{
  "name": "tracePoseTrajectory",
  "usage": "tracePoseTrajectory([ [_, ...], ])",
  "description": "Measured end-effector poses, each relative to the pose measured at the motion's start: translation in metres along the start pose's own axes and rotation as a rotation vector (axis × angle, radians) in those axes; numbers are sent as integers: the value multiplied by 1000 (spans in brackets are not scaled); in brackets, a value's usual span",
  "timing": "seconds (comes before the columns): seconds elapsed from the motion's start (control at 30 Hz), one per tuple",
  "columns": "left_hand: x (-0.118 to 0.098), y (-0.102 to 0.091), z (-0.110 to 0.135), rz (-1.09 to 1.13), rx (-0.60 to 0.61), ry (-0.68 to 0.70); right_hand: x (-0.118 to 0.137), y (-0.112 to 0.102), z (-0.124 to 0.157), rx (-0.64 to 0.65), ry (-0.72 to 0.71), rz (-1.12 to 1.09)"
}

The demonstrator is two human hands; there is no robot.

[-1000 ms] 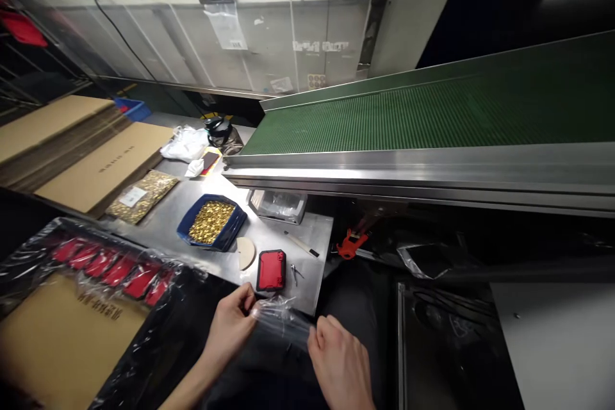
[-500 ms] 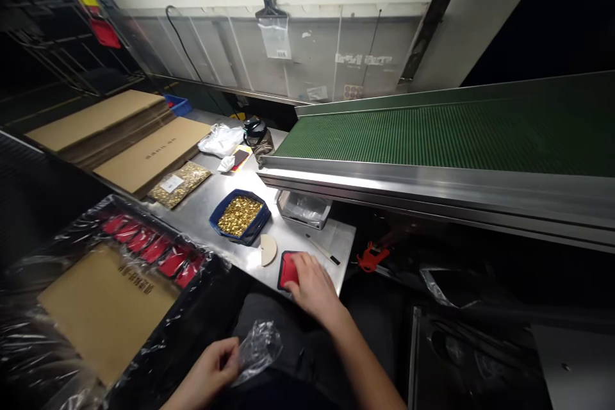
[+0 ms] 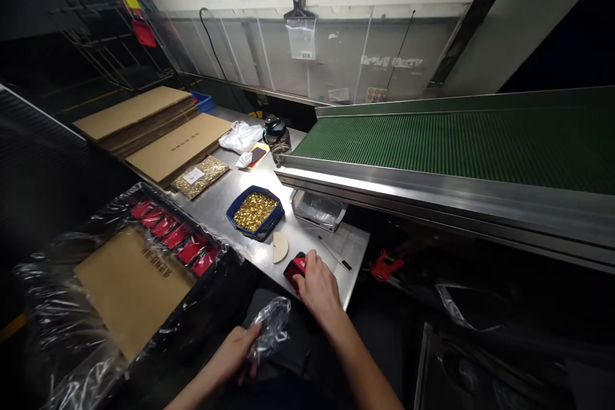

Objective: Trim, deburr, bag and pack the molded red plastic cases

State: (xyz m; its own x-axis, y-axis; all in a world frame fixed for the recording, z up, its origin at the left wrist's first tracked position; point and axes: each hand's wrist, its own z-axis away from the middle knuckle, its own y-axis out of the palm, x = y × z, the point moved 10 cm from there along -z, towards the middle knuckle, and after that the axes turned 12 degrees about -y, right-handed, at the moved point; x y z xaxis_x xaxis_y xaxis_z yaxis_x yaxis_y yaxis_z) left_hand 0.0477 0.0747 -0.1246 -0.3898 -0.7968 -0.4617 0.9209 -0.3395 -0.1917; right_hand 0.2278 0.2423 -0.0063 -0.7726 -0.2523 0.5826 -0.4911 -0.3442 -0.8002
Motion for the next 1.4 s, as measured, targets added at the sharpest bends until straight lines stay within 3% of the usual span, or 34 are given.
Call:
tracePoseTrajectory([
  [0.07,-1,4,-4,13,28,-29,0,-9,25,-93,40,-70],
  [0.13,-2,6,-8,11,47,-59,3,-5,52,-142,32,-225],
  [0.23,-4,6,-8,-32,52,-99,14,27,86,-71,-81,-461],
  [0.3,-9,-3,-4,-85,6,-98,17,52,104,31,-135,-492],
  [0.37,-25,-20,6,-138,-127,-35,17,69,117,103,-151,-478],
  [0.47,-66,-44,28,-207,-381,148,24,73,121,165,-201,-423],
  [0.57,-107,-42,46,-277,-473,329,34,68,118,204,-237,-307],
  [0.7,-140,-24,57,-424,-451,516,24,59,115,145,-108,-241],
  [0.83,-141,-21,65,-502,-479,536,-11,49,125,-5,175,-277],
  [0.93,-140,-8,72,-505,-418,542,-21,45,129,-30,270,-330],
  [1.0,-144,7,80,-487,-344,581,-17,45,128,15,252,-346],
  [1.17,-157,35,91,-420,-237,656,4,43,121,262,49,-300],
  [1.4,-146,36,57,-211,-199,503,9,16,113,297,-170,-201],
])
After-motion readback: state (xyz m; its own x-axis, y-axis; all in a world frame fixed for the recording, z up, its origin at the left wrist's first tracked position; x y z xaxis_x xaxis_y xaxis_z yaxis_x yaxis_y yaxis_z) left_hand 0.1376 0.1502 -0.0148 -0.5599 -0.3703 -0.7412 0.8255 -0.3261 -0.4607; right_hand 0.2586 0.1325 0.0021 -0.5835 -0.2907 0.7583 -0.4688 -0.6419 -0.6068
